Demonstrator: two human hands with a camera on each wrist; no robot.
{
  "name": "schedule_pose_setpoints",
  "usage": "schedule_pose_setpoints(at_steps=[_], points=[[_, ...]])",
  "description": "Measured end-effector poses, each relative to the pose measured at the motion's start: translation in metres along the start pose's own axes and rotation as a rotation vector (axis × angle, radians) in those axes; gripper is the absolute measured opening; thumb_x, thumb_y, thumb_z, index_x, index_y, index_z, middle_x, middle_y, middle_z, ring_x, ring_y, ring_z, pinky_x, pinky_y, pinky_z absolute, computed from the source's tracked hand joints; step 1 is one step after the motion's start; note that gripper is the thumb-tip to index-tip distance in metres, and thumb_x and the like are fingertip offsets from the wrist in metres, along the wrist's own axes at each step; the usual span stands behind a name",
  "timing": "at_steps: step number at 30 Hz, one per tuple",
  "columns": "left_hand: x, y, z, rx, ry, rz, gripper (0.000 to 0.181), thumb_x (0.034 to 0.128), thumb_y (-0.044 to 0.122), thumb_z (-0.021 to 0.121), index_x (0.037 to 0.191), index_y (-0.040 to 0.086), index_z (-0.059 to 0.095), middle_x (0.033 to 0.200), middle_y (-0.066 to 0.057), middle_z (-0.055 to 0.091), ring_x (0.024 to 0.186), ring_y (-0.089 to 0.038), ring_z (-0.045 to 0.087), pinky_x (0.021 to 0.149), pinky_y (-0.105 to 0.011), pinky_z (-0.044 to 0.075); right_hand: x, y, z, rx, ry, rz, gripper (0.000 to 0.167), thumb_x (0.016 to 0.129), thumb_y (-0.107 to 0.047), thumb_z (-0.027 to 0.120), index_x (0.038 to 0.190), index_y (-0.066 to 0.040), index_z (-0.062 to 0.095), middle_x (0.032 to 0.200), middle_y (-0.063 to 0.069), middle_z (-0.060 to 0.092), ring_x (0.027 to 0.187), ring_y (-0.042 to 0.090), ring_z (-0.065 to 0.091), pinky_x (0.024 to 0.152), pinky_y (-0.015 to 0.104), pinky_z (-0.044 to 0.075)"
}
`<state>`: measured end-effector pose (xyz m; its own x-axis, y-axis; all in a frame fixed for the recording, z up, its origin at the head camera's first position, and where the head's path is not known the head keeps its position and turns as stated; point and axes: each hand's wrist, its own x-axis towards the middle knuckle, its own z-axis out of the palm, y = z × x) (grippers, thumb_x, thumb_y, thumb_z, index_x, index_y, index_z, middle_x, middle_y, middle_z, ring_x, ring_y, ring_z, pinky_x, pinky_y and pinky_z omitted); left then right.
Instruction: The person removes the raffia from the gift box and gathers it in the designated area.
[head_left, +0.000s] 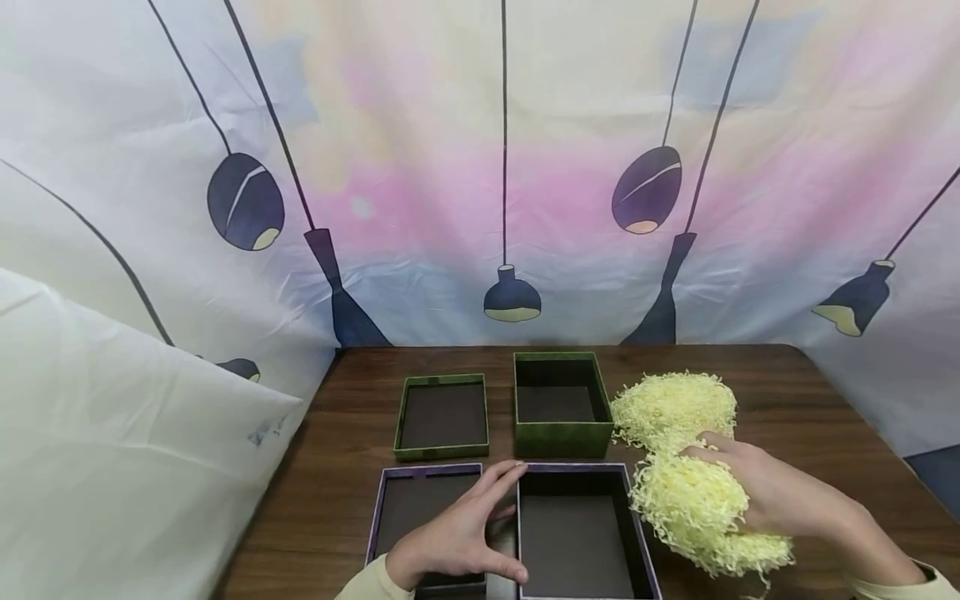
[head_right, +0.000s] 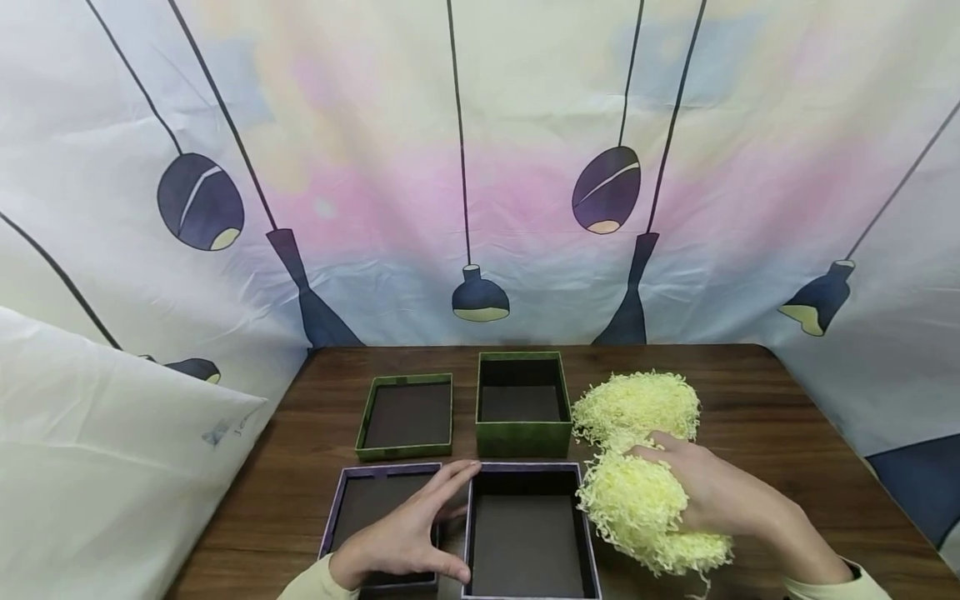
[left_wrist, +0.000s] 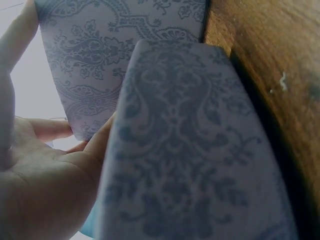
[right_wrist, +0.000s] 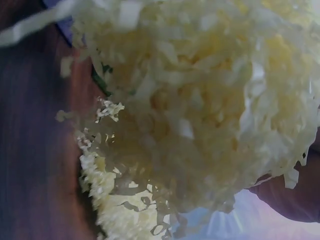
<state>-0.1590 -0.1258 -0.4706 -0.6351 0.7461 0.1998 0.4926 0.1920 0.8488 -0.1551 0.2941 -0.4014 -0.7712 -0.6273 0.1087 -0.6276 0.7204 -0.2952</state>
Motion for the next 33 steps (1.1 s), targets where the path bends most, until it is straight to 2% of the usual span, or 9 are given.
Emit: schedule_pose_setpoints(at_steps=[4,7,8,13,19,25,29,31,33], points=[[0.002,0.000,-0.001,0.002,-0.006,0.002,0.112,0.0736,0.027,0.087,0.157,0.020,0.013,0.155,-0.011,0.018,0.141,-0.039,0.029,0.105,-0.025,0.047,-0.007,0.007,0.007,0.085,-0.048,0.035,0.093,0.049,0.014,0.071,0.136,-0.011,0.051,0.136,0.042,0.039,0.119,0.060,0.043,0.071,0.036,0.059],[0.001,0.000,-0.002,0.001,-0.010,0.000,0.112,0.0736,0.027,0.087,0.157,0.019,0.013,0.155,-0.012,0.018,0.141,-0.040,0.028,0.105,-0.025,0.047,-0.011,0.011,0.013,0.165,-0.093,0.062,0.091,0.052,0.017,0.066,0.137,-0.011,0.050,0.138,0.044,0.035,0.120,0.064,0.037,0.064,0.023,0.052],[0.001,0.000,-0.002,0.000,-0.011,-0.003,0.112,0.0735,0.027,0.087,0.157,0.019,0.013,0.155,-0.012,0.018,0.141,-0.040,0.028,0.105,-0.025,0.047,-0.012,0.012,0.015,0.186,-0.103,0.063,0.091,0.053,0.018,0.065,0.138,-0.010,0.050,0.138,0.045,0.034,0.120,0.066,0.035,0.063,0.021,0.050],[0.001,-0.002,-0.003,0.015,-0.005,0.010,0.111,0.0735,0.027,0.087,0.157,0.018,0.014,0.155,-0.013,0.019,0.141,-0.040,0.029,0.104,-0.025,0.047,-0.015,0.015,0.023,0.260,-0.155,0.080,0.090,0.054,0.020,0.062,0.137,-0.013,0.051,0.137,0.047,0.032,0.119,0.068,0.034,0.057,0.021,0.047],[0.003,-0.002,-0.003,0.013,-0.005,0.010,0.112,0.0731,0.026,0.087,0.157,0.019,0.014,0.155,-0.011,0.019,0.141,-0.040,0.029,0.104,-0.025,0.047,-0.017,0.017,0.026,0.289,-0.189,0.092,0.090,0.056,0.022,0.061,0.138,-0.015,0.052,0.138,0.048,0.030,0.115,0.064,0.042,0.053,0.020,0.047],[0.001,-0.002,0.000,0.007,-0.015,0.003,0.112,0.0737,0.028,0.087,0.157,0.017,0.014,0.155,-0.010,0.018,0.141,-0.040,0.028,0.104,-0.024,0.047,-0.024,0.020,0.026,0.178,-0.222,0.119,0.084,0.059,0.013,0.070,0.136,-0.017,0.054,0.136,0.040,0.042,0.114,0.055,0.051,0.064,0.021,0.047],[0.001,-0.002,-0.001,0.009,-0.001,0.011,0.111,0.0735,0.026,0.087,0.157,0.018,0.014,0.155,-0.010,0.018,0.141,-0.040,0.028,0.104,-0.024,0.047,-0.027,0.024,0.027,0.188,-0.241,0.122,0.081,0.064,0.007,0.074,0.138,-0.017,0.054,0.137,0.041,0.040,0.109,0.033,0.062,0.062,0.023,0.046],[0.002,-0.002,-0.001,0.014,0.000,0.018,0.111,0.0737,0.026,0.087,0.157,0.018,0.014,0.155,-0.011,0.018,0.141,-0.040,0.028,0.104,-0.025,0.047,-0.029,0.025,0.027,0.197,-0.257,0.135,0.077,0.067,0.002,0.078,0.138,-0.017,0.054,0.138,0.040,0.040,0.110,0.033,0.061,0.064,0.024,0.048],[0.003,-0.002,0.000,0.009,-0.009,0.017,0.111,0.0742,0.027,0.086,0.157,0.017,0.013,0.155,-0.011,0.018,0.141,-0.040,0.028,0.104,-0.024,0.047,-0.030,0.025,0.028,0.269,-0.293,0.199,0.069,0.075,-0.008,0.080,0.139,-0.013,0.054,0.141,0.040,0.036,0.118,0.040,0.056,0.072,0.028,0.053]])
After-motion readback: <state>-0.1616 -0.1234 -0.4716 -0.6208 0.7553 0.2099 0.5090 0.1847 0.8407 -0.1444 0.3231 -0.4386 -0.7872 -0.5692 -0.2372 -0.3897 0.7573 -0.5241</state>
